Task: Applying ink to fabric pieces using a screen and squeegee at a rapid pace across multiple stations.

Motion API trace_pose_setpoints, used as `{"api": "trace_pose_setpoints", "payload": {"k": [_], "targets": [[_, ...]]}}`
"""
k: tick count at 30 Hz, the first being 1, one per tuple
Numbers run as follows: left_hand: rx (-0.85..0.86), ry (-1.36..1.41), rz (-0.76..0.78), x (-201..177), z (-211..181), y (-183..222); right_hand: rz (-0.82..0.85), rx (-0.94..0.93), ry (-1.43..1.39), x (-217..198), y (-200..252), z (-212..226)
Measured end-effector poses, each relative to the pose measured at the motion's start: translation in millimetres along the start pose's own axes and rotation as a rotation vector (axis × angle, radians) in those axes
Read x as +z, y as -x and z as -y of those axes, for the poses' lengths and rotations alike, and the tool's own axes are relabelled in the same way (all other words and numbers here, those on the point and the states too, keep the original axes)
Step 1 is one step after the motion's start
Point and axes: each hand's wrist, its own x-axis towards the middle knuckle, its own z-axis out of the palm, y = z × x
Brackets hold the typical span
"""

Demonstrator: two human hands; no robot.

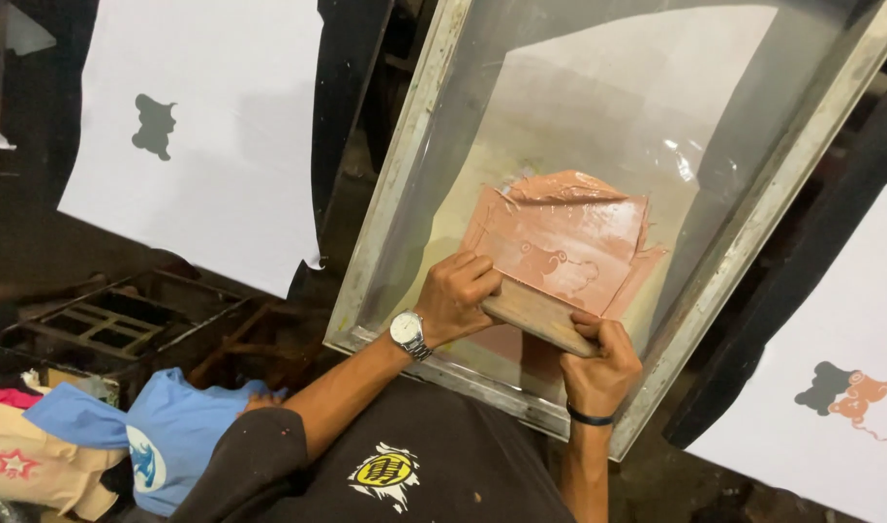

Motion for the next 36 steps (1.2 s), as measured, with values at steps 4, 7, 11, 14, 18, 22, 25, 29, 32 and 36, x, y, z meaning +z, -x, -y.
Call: {"api": "trace_pose_setpoints", "payload": {"k": [4,7,11,14,18,22,25,29,32,36], "targets": [[-0.029,0.034,0.004,17.6,6.9,48.1,0.016,0.028,0.029,0.6,27.3,-2.1],[-0.028,0.022,0.007,17.4,5.4,69.1,0.019,0.018,0.048,-0.1,45.1,-3.1],[-0.038,0.032,0.001,2.2,-5.9,73.7,0.059,0.015,0.064,-4.8,61.6,-6.8],[-0.056,0.113,0.067,-40.0,-26.5,50.3,0.188,0.094,0.062,-7.2,56.6,-11.0],[-0.065,0.199,-0.104,-101.7,-43.5,-0.4,0.213,0.238,-0.094,-6.6,41.7,-17.4],[-0.265,0.058,-0.252,-134.5,-5.9,7.5,-0.116,-0.123,-0.026,-33.2,13.2,-19.5],[-0.638,-0.033,-0.047,-128.3,33.3,33.3,-0.287,-0.047,0.186,-52.2,5.3,-79.3],[-0.941,0.175,-0.045,-113.3,53.7,41.3,-0.211,0.348,-0.103,-57.1,-12.0,-101.3],[-0.945,0.206,-0.105,-126.2,46.6,42.7,-0.267,0.370,-0.164,-53.5,-5.3,-70.8],[-0.968,0.319,-0.106,-165.0,47.4,34.3,-0.331,0.388,-0.205,-41.1,9.9,-23.4]]}}
